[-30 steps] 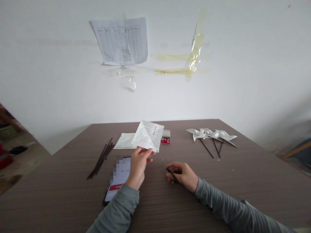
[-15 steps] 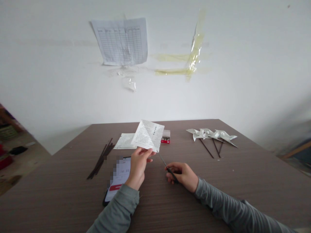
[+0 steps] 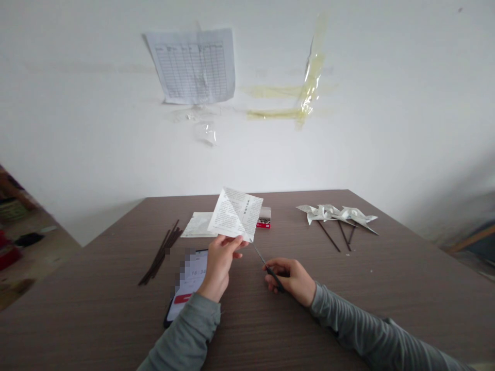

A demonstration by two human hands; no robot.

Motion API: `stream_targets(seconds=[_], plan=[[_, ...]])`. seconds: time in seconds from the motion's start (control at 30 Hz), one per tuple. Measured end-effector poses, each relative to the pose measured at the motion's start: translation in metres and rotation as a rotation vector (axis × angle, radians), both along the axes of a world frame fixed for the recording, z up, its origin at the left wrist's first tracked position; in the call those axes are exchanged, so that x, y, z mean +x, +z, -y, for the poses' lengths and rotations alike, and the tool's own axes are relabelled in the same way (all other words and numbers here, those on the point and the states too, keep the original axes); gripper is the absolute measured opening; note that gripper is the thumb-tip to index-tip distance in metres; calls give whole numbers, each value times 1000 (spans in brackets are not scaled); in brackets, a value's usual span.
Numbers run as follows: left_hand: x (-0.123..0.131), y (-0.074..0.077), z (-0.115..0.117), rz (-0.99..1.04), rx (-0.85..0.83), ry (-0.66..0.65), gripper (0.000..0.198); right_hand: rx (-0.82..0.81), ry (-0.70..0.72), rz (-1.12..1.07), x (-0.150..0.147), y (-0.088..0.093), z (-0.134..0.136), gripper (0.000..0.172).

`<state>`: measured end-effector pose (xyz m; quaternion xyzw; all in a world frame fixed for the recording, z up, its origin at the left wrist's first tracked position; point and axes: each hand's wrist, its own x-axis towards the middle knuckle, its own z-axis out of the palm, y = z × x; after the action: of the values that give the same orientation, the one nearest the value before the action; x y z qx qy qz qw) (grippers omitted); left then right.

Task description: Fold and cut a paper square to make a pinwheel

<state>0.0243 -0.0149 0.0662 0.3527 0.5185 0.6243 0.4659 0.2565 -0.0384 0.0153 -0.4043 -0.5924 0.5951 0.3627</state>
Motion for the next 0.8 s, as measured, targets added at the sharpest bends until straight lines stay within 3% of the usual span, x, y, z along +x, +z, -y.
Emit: stream_targets(seconds=[0.8], plan=[[2,5,0,24,-37,-34,33,-19,-9,-47,-2,0,0,78]])
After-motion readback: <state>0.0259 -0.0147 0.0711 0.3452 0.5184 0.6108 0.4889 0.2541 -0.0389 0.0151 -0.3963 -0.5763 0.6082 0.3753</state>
